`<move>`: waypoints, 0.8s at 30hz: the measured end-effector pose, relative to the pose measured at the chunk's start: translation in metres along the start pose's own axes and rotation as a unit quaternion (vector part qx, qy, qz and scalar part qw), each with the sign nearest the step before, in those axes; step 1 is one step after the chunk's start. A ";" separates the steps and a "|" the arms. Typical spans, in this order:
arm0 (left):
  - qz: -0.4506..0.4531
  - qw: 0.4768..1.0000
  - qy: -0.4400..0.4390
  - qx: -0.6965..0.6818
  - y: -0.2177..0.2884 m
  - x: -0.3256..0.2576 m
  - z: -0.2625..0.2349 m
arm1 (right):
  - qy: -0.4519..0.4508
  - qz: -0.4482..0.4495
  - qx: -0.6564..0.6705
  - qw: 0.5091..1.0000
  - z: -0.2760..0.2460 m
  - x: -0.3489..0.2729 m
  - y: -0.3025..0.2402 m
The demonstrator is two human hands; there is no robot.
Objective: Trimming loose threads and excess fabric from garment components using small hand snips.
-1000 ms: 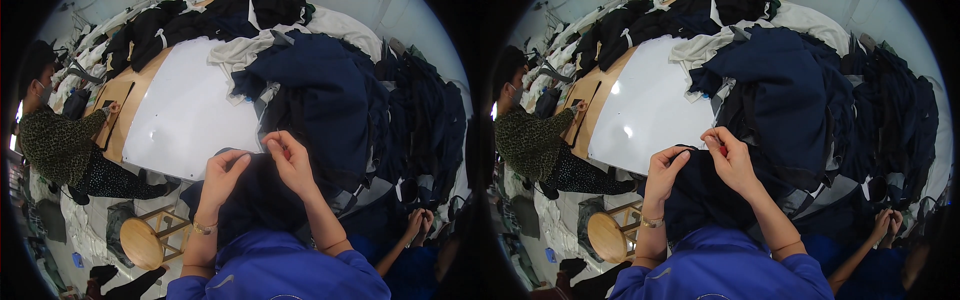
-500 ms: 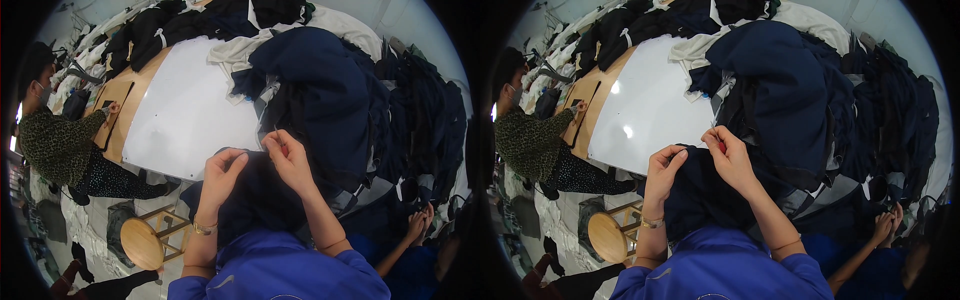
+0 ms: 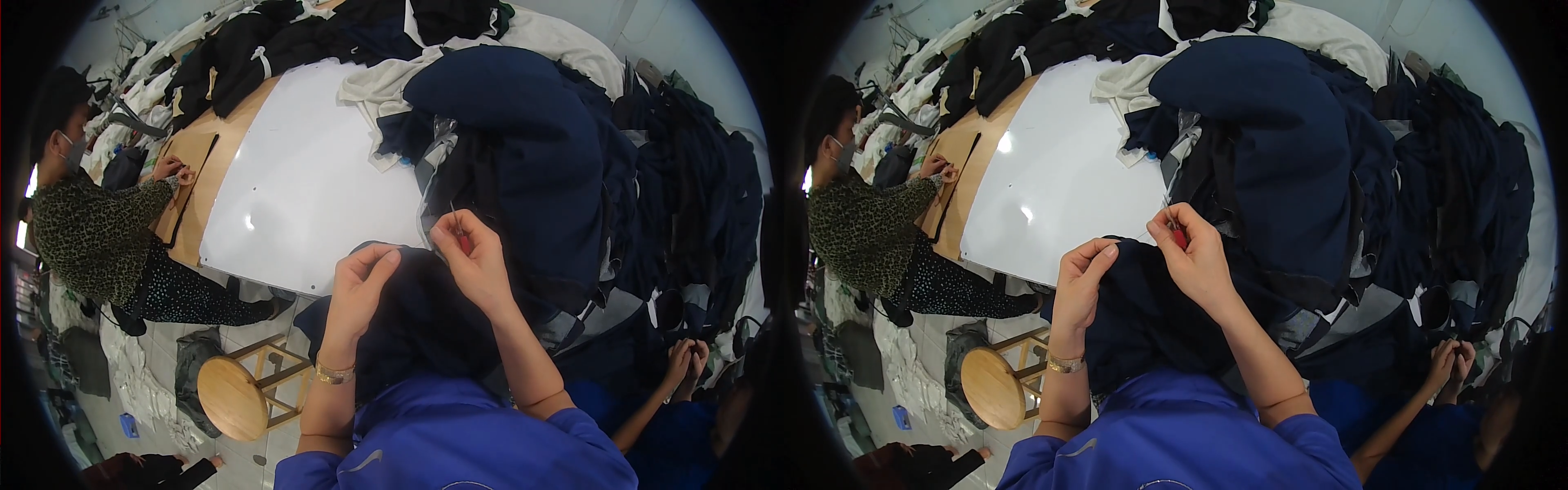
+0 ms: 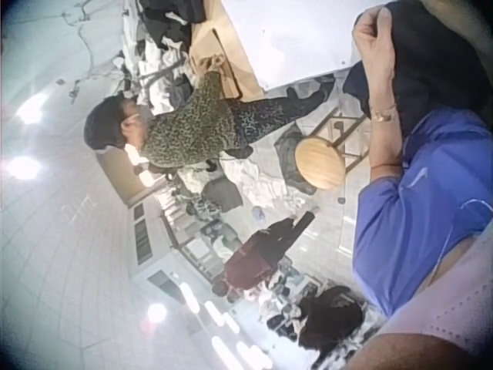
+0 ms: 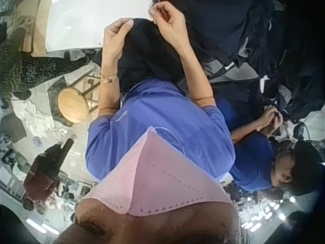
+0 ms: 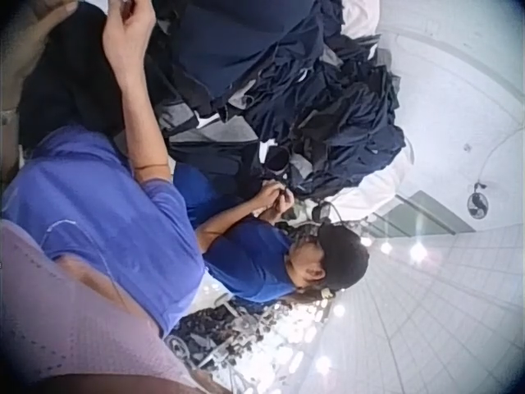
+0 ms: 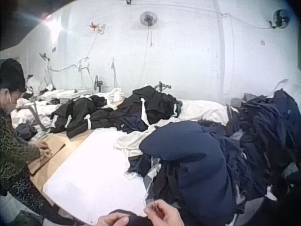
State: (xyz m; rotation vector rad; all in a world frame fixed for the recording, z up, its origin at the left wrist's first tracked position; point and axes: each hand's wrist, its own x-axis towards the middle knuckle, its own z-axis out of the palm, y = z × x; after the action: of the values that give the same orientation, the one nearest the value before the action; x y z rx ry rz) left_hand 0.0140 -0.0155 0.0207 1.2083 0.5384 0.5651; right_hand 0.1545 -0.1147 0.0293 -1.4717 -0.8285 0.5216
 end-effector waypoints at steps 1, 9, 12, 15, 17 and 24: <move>0.000 1.000 0.000 0.000 0.000 0.000 0.001 | 0.003 0.008 0.013 1.000 -0.001 0.000 -0.001; 0.011 1.000 0.001 -0.015 0.001 -0.001 -0.001 | -0.134 0.049 0.134 0.981 -0.009 -0.014 -0.015; 0.012 1.000 0.001 -0.021 0.003 0.000 0.001 | -0.218 0.126 0.246 0.936 -0.009 -0.018 -0.014; 0.014 1.000 -0.006 -0.022 0.005 -0.001 0.002 | -0.242 0.153 0.274 0.918 -0.005 -0.021 -0.008; 0.014 1.000 -0.006 -0.025 0.006 -0.002 0.003 | -0.236 0.157 0.269 0.921 -0.003 -0.022 -0.008; 0.005 0.999 -0.010 -0.037 0.005 -0.002 0.003 | -0.245 0.156 0.269 0.918 -0.002 -0.020 -0.005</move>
State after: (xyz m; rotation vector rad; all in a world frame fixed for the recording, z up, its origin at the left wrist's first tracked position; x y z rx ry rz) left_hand 0.0134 -0.0174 0.0267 1.1464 0.4899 0.5758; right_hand 0.1427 -0.1320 0.0313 -0.9648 -0.7481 1.2897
